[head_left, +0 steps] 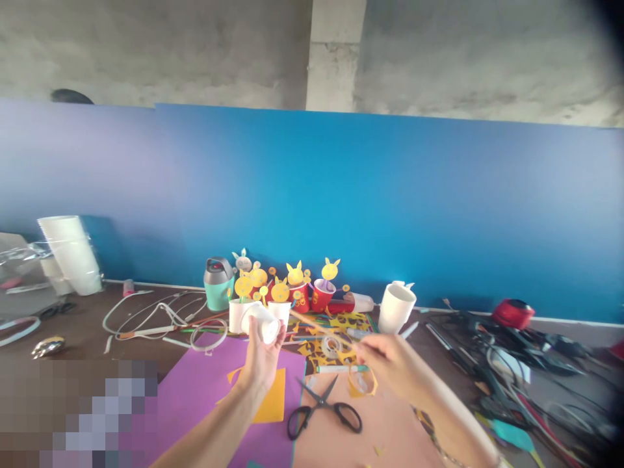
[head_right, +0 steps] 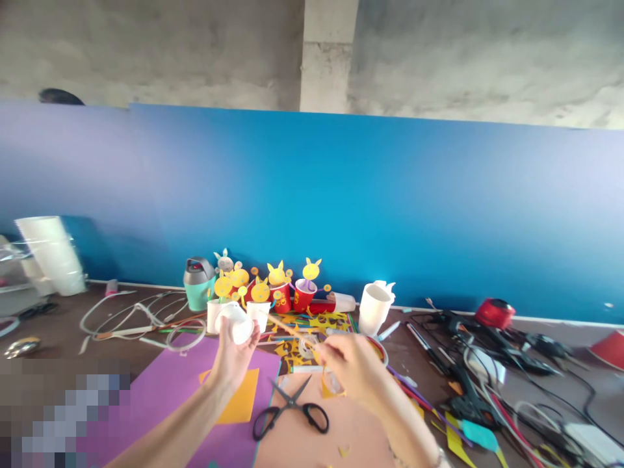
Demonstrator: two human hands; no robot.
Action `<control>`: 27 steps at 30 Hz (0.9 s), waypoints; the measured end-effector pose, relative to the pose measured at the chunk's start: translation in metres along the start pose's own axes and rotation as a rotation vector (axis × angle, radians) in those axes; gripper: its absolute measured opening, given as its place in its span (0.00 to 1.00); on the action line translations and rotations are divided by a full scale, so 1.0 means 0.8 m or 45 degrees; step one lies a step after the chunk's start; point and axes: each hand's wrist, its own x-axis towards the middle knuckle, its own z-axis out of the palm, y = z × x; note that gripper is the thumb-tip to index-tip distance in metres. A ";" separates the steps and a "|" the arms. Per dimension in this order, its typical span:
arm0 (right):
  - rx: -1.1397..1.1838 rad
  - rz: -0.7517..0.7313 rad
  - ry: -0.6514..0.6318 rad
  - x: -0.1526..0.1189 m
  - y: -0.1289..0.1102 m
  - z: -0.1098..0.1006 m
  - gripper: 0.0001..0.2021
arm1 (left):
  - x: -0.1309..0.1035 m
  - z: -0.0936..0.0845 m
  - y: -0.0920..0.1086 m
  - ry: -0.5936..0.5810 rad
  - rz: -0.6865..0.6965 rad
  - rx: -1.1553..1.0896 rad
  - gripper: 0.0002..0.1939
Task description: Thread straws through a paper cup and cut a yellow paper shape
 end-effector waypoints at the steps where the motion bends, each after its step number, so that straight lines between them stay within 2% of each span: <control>1: 0.074 0.030 0.034 0.000 0.002 -0.011 0.20 | 0.001 -0.001 0.001 0.034 0.002 0.007 0.20; 4: 0.243 0.086 0.230 0.003 0.004 -0.028 0.23 | 0.000 -0.001 0.001 0.016 -0.066 0.021 0.23; 6: 0.293 -0.014 0.267 0.009 0.003 -0.018 0.22 | -0.005 0.001 -0.004 -0.046 -0.119 0.028 0.26; 8: 0.349 -0.084 0.259 0.016 0.001 0.008 0.18 | -0.013 0.004 -0.008 -0.089 -0.160 0.023 0.27; 11: 0.328 -0.036 0.206 0.020 -0.003 0.061 0.15 | -0.025 0.008 -0.013 -0.136 -0.256 0.009 0.26; 14: 0.303 0.055 0.144 0.015 -0.009 0.103 0.20 | -0.037 0.011 -0.019 -0.259 -0.371 -0.015 0.27; 16: 0.273 0.067 0.139 0.012 -0.011 0.118 0.22 | -0.045 0.012 -0.024 -0.351 -0.411 -0.031 0.26; 21: 0.273 0.135 0.196 0.011 -0.008 0.131 0.23 | -0.062 0.016 -0.034 -0.640 -0.507 0.150 0.35; 27: 0.544 0.248 0.119 0.020 0.001 0.138 0.20 | -0.067 0.015 -0.034 -0.687 -0.556 0.223 0.39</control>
